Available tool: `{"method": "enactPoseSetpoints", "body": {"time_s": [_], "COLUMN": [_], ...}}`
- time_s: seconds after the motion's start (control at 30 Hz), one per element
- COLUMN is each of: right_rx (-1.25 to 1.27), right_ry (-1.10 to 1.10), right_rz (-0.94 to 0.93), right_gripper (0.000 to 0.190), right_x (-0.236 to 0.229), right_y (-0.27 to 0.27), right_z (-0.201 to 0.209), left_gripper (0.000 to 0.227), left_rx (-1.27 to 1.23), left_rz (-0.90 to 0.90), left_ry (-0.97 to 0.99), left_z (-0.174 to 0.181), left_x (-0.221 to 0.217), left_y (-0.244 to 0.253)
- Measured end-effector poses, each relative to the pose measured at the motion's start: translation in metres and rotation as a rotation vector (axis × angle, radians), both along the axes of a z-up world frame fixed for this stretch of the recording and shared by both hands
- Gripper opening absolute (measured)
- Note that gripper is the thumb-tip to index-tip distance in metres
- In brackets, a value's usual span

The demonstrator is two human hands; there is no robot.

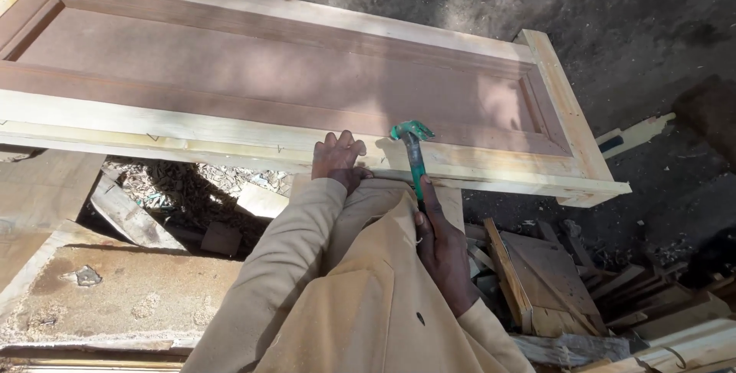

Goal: Hammering nails into a wooden frame to assemble the components.

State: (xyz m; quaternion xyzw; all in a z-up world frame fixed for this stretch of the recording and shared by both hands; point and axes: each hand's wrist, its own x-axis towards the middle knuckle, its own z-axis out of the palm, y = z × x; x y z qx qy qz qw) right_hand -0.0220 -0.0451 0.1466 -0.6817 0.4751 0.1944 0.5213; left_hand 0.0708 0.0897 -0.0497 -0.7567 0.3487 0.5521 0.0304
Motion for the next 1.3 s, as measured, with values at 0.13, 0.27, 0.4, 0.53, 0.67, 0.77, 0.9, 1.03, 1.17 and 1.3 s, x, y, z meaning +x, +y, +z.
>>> {"method": "enactPoseSetpoints", "body": {"time_s": [0.13, 0.27, 0.4, 0.53, 0.67, 0.77, 0.9, 1.03, 1.17, 1.3], "right_rx": [0.001, 0.131, -0.054, 0.131, -0.048, 0.103, 0.12, 0.04, 0.045, -0.095], "right_ry": [0.062, 0.114, 0.073, 0.141, 0.063, 0.063, 0.118, 0.056, 0.018, -0.079], "right_rz": [0.054, -0.07, -0.019, 0.089, -0.082, 0.105, 0.033, 0.025, 0.049, -0.118], "right_gripper": [0.026, 0.043, 0.052, 0.047, 0.047, 0.047, 0.046, 0.049, 0.043, 0.046], "right_x": [0.001, 0.024, -0.01, 0.001, -0.004, -0.015, 0.004, 0.003, 0.002, 0.001], "right_y": [0.002, -0.009, 0.009, -0.005, 0.003, 0.008, -0.009, -0.002, -0.015, -0.001], "right_z": [-0.001, 0.02, 0.001, 0.003, -0.001, -0.012, -0.005, -0.003, -0.011, -0.014], "left_gripper": [0.035, 0.03, 0.041, 0.036, 0.035, 0.033, 0.03, 0.032, 0.033, 0.036], "left_rx": [0.015, -0.06, -0.094, -0.186, -0.073, -0.012, 0.001, -0.048, -0.044, -0.034], "left_rz": [-0.033, -0.011, -0.031, -0.003, -0.023, -0.066, -0.074, -0.023, -0.011, 0.005], "left_ry": [-0.014, -0.037, -0.083, -0.194, -0.118, -0.053, -0.079, -0.075, -0.105, -0.09], "left_z": [-0.005, -0.002, -0.005, -0.01, -0.005, -0.002, 0.006, -0.004, 0.008, -0.004], "left_x": [-0.01, -0.01, -0.023, -0.025, -0.015, -0.01, 0.002, -0.009, -0.002, -0.004], "left_y": [0.008, 0.01, 0.02, 0.014, 0.01, 0.005, -0.004, 0.005, -0.003, 0.002]}}
